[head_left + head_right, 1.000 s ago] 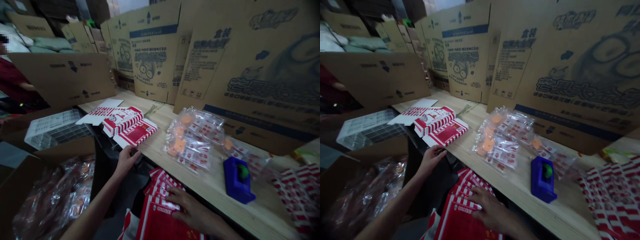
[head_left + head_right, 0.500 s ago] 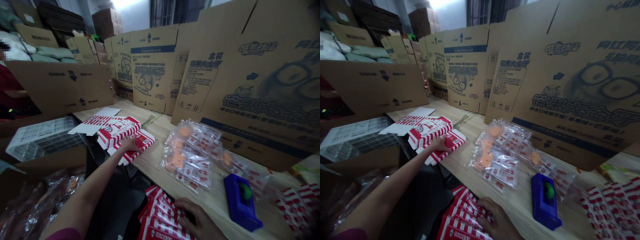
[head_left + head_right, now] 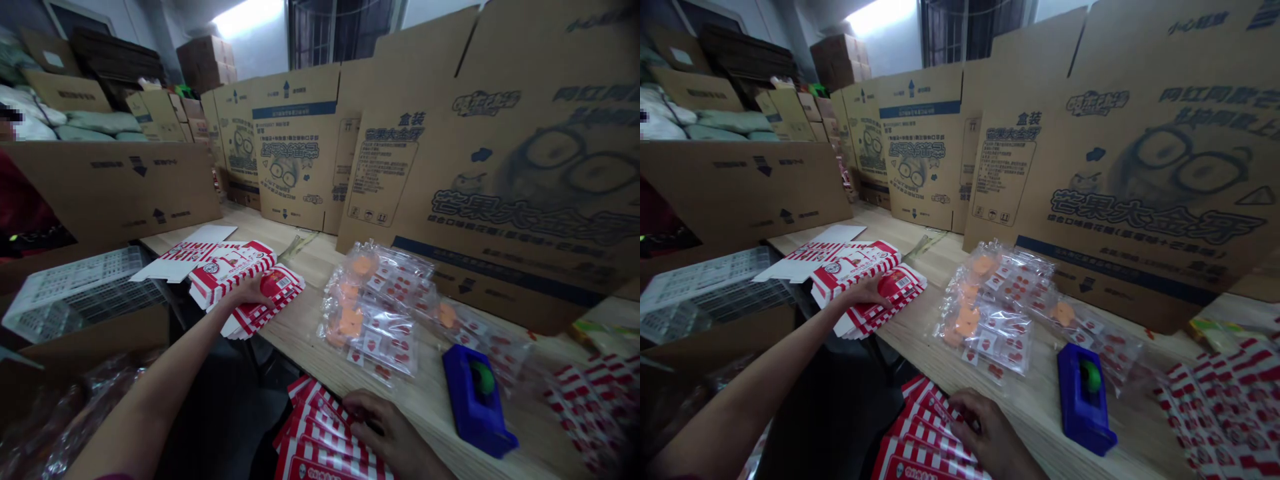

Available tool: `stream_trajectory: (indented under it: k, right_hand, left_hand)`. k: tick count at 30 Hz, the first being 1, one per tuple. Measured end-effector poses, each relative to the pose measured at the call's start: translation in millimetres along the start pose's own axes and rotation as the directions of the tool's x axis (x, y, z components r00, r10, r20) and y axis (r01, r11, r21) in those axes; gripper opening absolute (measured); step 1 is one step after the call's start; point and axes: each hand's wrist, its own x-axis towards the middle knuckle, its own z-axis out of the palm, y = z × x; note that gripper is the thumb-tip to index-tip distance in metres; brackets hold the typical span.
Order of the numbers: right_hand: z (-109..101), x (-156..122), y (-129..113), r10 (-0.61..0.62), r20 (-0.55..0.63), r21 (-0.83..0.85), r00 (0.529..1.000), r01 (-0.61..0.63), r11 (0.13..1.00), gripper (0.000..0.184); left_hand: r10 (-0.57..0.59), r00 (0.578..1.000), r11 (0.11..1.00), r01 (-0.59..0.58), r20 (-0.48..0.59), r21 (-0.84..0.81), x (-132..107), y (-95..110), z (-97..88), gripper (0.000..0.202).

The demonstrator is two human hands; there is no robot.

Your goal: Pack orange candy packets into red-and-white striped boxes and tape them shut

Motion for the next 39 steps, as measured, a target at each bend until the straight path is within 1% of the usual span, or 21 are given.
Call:
stream_trajectory:
  k: [3, 5, 7, 9, 11, 13, 14, 16, 18, 19, 21, 23, 25, 26, 27, 29, 31, 32, 36, 38, 39]
  right_hand:
    - [-3, 4, 4, 0.006, -0.069, 0.07, 0.998, -0.001, 0.998, 0.035]
    - [-2, 14, 5, 0.034, -0.15, 0.159, 0.988, -0.01, 0.987, 0.041]
    - [0, 30, -2, 0.048, -0.231, 0.303, 0.972, 0.025, 0.953, 0.052]
    - [4, 46, -17, 0.029, -0.291, 0.448, 0.956, 0.11, 0.887, 0.066]
    - [7, 58, -36, -0.024, -0.324, 0.548, 0.946, 0.208, 0.81, 0.073]
    - [7, 63, -55, -0.081, -0.344, 0.602, 0.936, 0.286, 0.745, 0.067]
    - [5, 63, -62, -0.1, -0.356, 0.617, 0.929, 0.314, 0.721, 0.062]
    - [0, 57, -69, -0.107, -0.381, 0.618, 0.918, 0.339, 0.71, 0.054]
    - [-6, 49, -67, -0.096, -0.404, 0.586, 0.91, 0.338, 0.737, 0.047]
    - [-10, 44, -64, -0.089, -0.413, 0.566, 0.906, 0.332, 0.755, 0.043]
    - [-15, 37, -55, -0.07, -0.424, 0.544, 0.903, 0.316, 0.777, 0.037]
    - [-19, 32, -47, -0.046, -0.412, 0.567, 0.91, 0.296, 0.769, 0.038]
    - [-21, 29, -42, -0.024, -0.385, 0.607, 0.923, 0.273, 0.747, 0.041]
    - [-22, 27, -41, -0.015, -0.372, 0.626, 0.928, 0.263, 0.734, 0.041]
    - [-23, 25, -40, -0.004, -0.364, 0.644, 0.931, 0.255, 0.721, 0.04]
    - [-25, 19, -41, 0.019, -0.377, 0.67, 0.926, 0.258, 0.696, 0.038]
    - [-25, 13, -41, 0.046, -0.401, 0.684, 0.915, 0.266, 0.68, 0.036]
    - [-24, 10, -40, 0.054, -0.405, 0.688, 0.913, 0.265, 0.675, 0.036]
    - [-11, -3, -34, 0.066, -0.368, 0.719, 0.928, 0.238, 0.653, 0.037]
    - [-1, -11, -30, 0.085, -0.348, 0.739, 0.934, 0.217, 0.638, 0.036]
    - [4, -15, -27, 0.095, -0.326, 0.75, 0.941, 0.197, 0.631, 0.035]
  left_hand:
    - [0.002, 0.999, 1.0, -0.002, -0.046, 0.009, -11, 8, -23.9, 0.118]
    - [0.07, 0.995, 0.997, -0.07, -0.073, -0.007, -29, 19, -38.7, 0.117]
    - [0.173, 0.98, 0.981, -0.18, -0.095, -0.072, -57, 36, -45.8, 0.114]
    - [0.282, 0.949, 0.915, -0.311, -0.144, -0.258, -91, 59, -42.3, 0.113]
    - [0.344, 0.924, 0.821, -0.383, -0.168, -0.423, -124, 82, -29.5, 0.116]
    - [0.395, 0.9, 0.752, -0.432, -0.183, -0.498, -150, 103, -13.0, 0.115]
    - [0.392, 0.896, 0.738, -0.441, -0.207, -0.51, -158, 111, -5.2, 0.115]
    - [0.367, 0.895, 0.718, -0.446, -0.253, -0.535, -166, 121, 6.4, 0.113]
    - [0.325, 0.905, 0.679, -0.424, -0.273, -0.599, -165, 126, 11.5, 0.103]
    - [0.317, 0.914, 0.643, -0.404, -0.255, -0.65, -163, 126, 11.9, 0.093]
    - [0.32, 0.933, 0.53, -0.321, -0.165, -0.785, -159, 126, 10.3, 0.064]
    - [0.336, 0.941, 0.373, -0.163, -0.031, -0.913, -158, 127, 8.1, 0.04]
    - [0.332, 0.94, 0.222, -0.002, 0.074, -0.975, -163, 128, 7.2, 0.032]
    - [0.324, 0.941, 0.167, 0.045, 0.098, -0.985, -167, 129, 7.7, 0.032]
    - [0.326, 0.939, 0.131, 0.068, 0.108, -0.989, -172, 129, 9.2, 0.032]
    - [0.357, 0.928, 0.107, 0.077, 0.11, -0.991, -184, 129, 15.8, 0.035]
    - [0.397, 0.907, 0.129, 0.099, 0.143, -0.987, -199, 125, 27.9, 0.037]
    - [0.397, 0.902, 0.144, 0.12, 0.168, -0.982, -206, 121, 35.6, 0.037]
    - [0.3, 0.923, 0.181, 0.192, 0.24, -0.965, -229, 108, 63.4, 0.038]
    - [0.3, 0.924, 0.17, 0.194, 0.238, -0.966, -234, 105, 68.2, 0.037]
    - [0.312, 0.924, 0.146, 0.185, 0.223, -0.972, -236, 105, 68.1, 0.036]
